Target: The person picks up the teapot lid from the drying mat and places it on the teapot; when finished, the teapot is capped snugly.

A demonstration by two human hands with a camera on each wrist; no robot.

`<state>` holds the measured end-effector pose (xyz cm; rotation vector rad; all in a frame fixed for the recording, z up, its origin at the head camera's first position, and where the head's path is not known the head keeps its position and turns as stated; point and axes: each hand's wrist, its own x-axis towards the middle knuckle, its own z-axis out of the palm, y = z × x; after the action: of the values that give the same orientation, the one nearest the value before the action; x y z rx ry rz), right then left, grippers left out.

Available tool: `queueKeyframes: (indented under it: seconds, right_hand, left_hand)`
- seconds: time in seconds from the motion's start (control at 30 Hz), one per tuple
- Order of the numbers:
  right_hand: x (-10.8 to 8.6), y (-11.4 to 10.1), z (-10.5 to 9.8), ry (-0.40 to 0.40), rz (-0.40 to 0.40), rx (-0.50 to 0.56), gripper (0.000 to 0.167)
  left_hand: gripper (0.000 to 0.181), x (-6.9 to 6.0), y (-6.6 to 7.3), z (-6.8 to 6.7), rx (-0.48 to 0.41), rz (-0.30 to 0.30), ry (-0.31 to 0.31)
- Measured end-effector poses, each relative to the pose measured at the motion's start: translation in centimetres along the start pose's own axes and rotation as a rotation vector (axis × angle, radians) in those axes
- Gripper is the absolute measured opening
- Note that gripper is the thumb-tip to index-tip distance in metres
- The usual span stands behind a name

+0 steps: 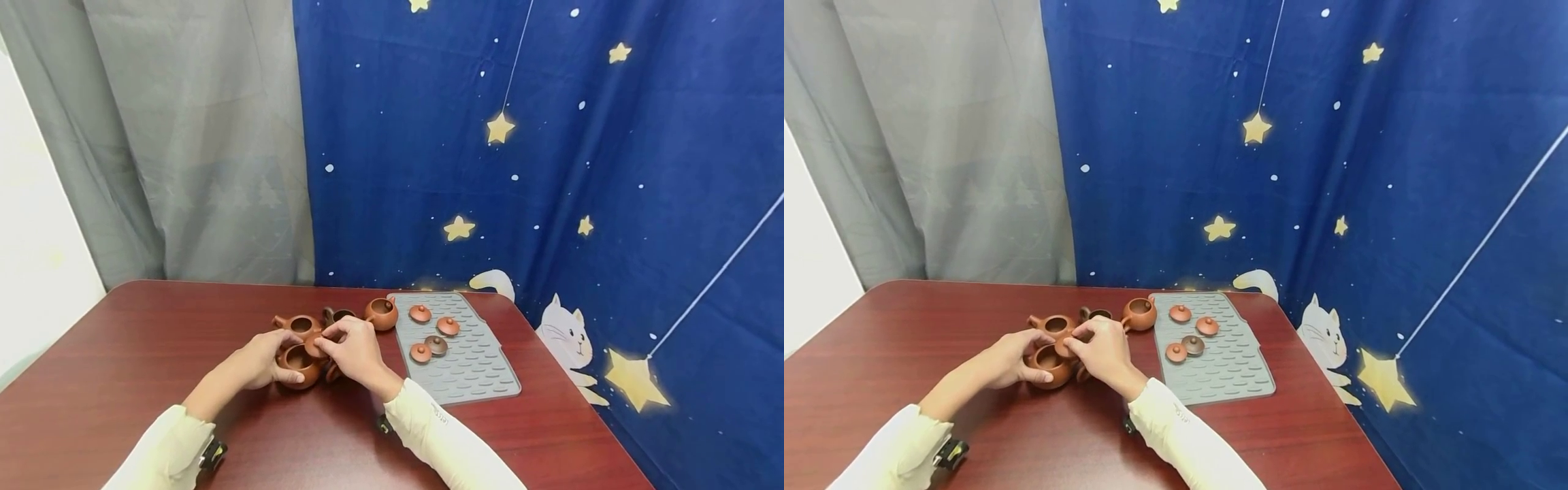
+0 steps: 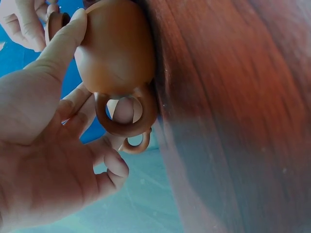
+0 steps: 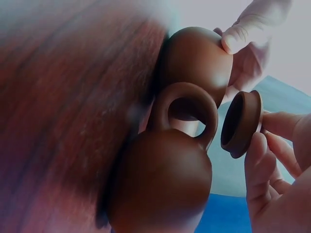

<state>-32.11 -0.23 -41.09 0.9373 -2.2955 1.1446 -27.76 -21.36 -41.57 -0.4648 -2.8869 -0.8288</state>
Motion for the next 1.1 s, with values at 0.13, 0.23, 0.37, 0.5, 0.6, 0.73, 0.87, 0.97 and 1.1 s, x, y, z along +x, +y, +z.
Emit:
queueKeyframes:
  seconds: [0.13,0.23,0.37,0.5,0.6,0.73,0.87,0.97,1.1]
  right_hand:
    - [0.1,-0.3,0.2,0.015,-0.025,-0.012,0.010]
    - [0.1,-0.4,0.4,0.018,-0.030,-0.037,0.010]
    - [0.1,-0.6,0.8,0.006,-0.009,-0.076,0.009]
    - [0.0,-0.7,1.0,-0.005,0.026,-0.087,0.010]
    - [-0.1,-0.9,1.1,-0.023,0.033,-0.083,0.010]
    - [-0.1,-1.1,1.3,-0.041,0.019,-0.078,0.010]
    - [-0.1,-1.1,1.6,-0.036,-0.005,-0.079,0.010]
    - [-0.1,-0.9,1.7,-0.032,-0.020,-0.079,0.010]
    - [0.0,-1.0,1.8,-0.036,-0.041,-0.069,0.009]
  left_hand:
    - [0.073,-0.1,0.1,-0.1,-0.004,0.019,0.005]
    - [0.075,-0.1,0.1,-0.2,-0.007,0.022,0.006]
    - [0.075,-0.1,0.1,-0.2,-0.012,0.011,0.005]
    - [0.072,-0.1,0.1,-0.2,-0.016,0.004,-0.008]
    - [0.070,-0.1,0.1,-0.3,-0.020,0.003,-0.013]
    - [0.066,-0.1,0.1,-0.4,-0.028,0.016,-0.011]
    - [0.063,-0.2,0.1,-0.4,-0.040,0.034,-0.004]
    - [0.062,-0.2,0.0,-0.2,-0.042,0.046,0.010]
    - [0.063,-0.2,0.0,-0.1,-0.040,0.051,0.022]
